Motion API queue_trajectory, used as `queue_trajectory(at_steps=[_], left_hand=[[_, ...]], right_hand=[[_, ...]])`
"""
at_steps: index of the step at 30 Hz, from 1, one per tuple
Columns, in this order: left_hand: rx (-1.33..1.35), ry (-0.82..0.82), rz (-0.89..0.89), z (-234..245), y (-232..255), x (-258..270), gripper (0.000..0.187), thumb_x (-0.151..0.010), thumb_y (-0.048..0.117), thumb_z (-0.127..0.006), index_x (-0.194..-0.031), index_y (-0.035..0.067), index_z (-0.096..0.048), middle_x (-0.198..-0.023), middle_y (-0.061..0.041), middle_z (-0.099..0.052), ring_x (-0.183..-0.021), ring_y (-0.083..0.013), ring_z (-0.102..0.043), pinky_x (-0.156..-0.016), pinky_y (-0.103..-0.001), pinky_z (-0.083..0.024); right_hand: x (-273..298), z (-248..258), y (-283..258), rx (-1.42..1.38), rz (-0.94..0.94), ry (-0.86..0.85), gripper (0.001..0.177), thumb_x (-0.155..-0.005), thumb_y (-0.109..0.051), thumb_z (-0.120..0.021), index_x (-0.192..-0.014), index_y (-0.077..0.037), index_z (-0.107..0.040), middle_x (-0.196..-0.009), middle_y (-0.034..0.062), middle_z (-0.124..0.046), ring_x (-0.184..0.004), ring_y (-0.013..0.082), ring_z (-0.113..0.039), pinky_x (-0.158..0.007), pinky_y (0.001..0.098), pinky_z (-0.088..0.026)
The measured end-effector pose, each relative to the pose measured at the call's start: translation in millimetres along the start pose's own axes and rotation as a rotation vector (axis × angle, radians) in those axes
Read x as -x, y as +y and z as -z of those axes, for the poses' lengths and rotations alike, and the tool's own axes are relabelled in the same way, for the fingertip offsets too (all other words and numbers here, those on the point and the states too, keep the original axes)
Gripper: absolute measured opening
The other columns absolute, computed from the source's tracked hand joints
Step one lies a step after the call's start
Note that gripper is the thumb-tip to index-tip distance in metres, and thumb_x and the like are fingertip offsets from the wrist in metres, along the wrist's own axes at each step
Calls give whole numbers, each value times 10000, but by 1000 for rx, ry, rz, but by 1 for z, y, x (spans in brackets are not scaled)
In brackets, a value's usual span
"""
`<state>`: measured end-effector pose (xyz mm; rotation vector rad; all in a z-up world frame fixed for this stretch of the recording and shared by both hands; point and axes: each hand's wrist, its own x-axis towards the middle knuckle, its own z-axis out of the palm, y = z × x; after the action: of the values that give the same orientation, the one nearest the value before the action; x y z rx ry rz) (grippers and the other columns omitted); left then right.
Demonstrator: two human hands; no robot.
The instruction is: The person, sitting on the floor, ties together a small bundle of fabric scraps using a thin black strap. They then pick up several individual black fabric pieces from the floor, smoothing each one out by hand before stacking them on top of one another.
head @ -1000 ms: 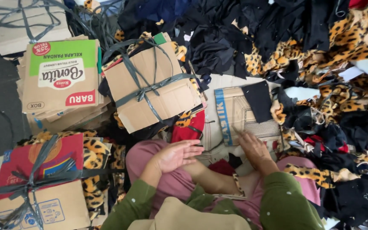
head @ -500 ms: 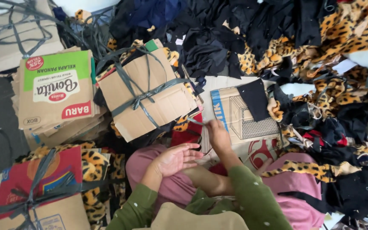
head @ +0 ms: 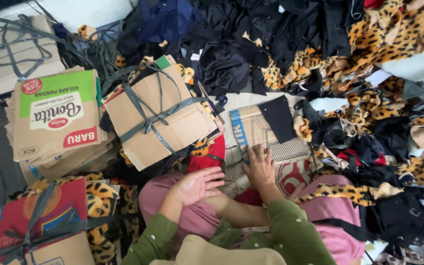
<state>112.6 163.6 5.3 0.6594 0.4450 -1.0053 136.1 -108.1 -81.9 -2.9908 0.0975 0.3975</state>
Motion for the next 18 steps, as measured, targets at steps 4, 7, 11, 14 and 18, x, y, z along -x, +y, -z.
queue_trajectory(at_steps=[4,7,11,14,18], left_hand=[[68,92,41,18,-6,-23,739,-959,339,-670,-1601,155,-354,-1726,-117,-22,-1531,-457,-213,-1135,-655,-346],[80,150,31,14,-8,-25,775,-928,317,-716,-1596,151,-360,-1716,-129,80,-1537,-473,-152,-1138,-675,-318],[91,192,-17,8,-12,-21,822,-909,335,-747,-1603,160,-344,-1709,-130,109,-1534,-472,-148,-1125,-678,-326],[83,174,-117,2,-16,-11,686,-970,280,-653,-1581,147,-369,-1709,-196,16,-1526,-486,-185,-1132,-684,-330],[3,156,-276,-2,-25,6,543,-1003,197,-587,-1523,92,-468,-1623,-253,-330,-1496,-445,-324,-1165,-631,-327]], right_hand=[[13,-35,4,97,160,204,726,-852,-512,-671,-1525,-390,-429,-1500,170,-484,-1350,502,-503,-1026,611,-527],[38,-1,-23,195,139,-289,673,-1018,-481,-463,-1616,-324,-198,-1629,218,-251,-1473,503,-313,-1086,578,-473],[47,7,-43,132,139,-270,759,-973,-522,-547,-1614,-378,-167,-1591,226,-288,-1411,501,-379,-922,591,-579],[43,2,-52,140,289,-80,572,-995,-409,-566,-1534,-332,-391,-1622,204,-280,-1403,402,-402,-1052,552,-439],[26,-45,-62,25,471,21,230,-939,-319,-653,-1164,-269,-646,-1169,88,-620,-1073,292,-651,-845,444,-556]])
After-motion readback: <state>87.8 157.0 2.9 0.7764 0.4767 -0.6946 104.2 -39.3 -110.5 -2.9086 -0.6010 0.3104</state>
